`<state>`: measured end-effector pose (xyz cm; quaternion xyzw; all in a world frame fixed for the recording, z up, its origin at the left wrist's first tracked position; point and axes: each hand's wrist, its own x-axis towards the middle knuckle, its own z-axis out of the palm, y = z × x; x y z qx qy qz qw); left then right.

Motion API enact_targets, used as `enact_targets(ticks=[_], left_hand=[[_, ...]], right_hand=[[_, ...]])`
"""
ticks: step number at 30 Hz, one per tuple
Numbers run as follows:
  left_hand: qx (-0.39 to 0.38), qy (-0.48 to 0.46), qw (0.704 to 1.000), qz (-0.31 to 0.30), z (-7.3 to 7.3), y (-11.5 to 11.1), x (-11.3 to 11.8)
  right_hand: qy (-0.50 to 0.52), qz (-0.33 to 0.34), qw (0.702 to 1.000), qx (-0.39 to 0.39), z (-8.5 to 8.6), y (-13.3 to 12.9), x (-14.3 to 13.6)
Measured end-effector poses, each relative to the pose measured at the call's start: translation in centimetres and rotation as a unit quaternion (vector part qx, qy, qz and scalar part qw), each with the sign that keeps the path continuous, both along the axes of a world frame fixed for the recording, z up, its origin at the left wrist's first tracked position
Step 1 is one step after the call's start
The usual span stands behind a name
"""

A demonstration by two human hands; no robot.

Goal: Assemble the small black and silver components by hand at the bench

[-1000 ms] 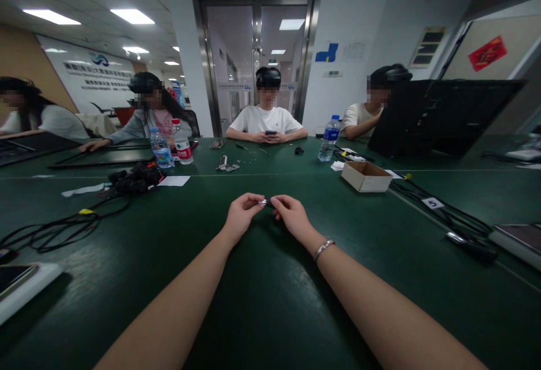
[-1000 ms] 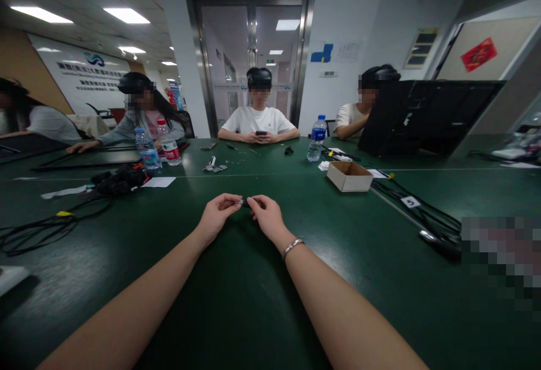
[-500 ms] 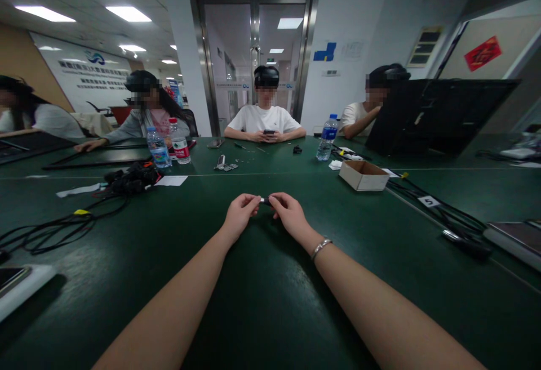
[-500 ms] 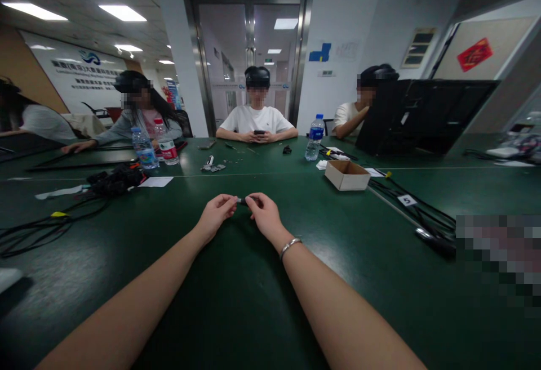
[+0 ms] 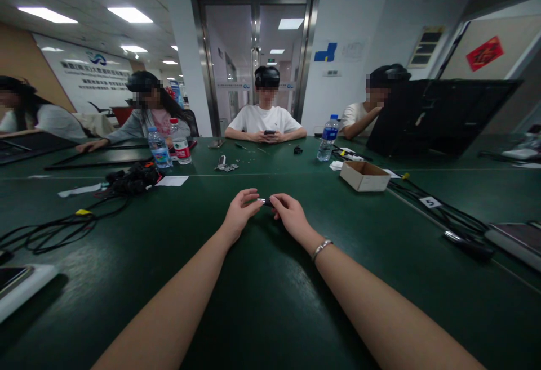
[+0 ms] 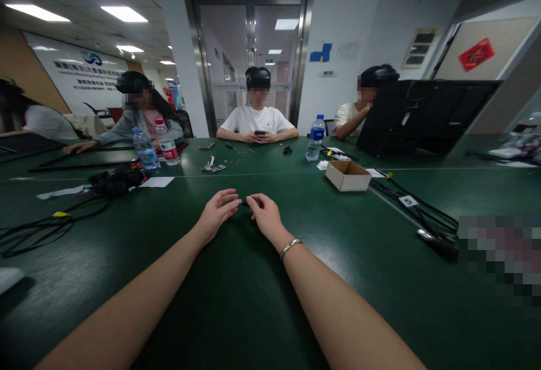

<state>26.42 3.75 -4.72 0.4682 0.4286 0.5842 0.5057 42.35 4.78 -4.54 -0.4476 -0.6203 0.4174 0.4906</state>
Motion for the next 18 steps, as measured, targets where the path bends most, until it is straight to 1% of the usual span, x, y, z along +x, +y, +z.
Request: enact_targets(ticks=[3, 5, 12, 15, 18], left_hand=[[-0.052, -0.018, 0.998, 0.006, 0.06, 0.23, 0.20], [-0.055, -0.009, 0.998, 0.006, -0.05, 0.42, 0.24], [0.002, 0.046, 0.999, -0.010, -0.55, 0.37, -0.08], [0.022, 0.059, 0.998, -0.012, -0.45, 0.17, -0.16], [0.033, 0.049, 0.998, -0.003, -0.17, 0.01, -0.06]], right_hand=[[-0.003, -0.003, 1.000, 0.006, -0.05, -0.04, -0.03], [-0.005, -0.009, 1.000, 0.010, -0.10, -0.01, -0.06], [0.000, -0.015, 1.000, 0.011, -0.06, 0.04, 0.00], [0.008, -0.016, 1.000, 0.014, -0.03, 0.04, 0.06], [0.012, -0.018, 1.000, 0.015, -0.13, 0.15, 0.04]])
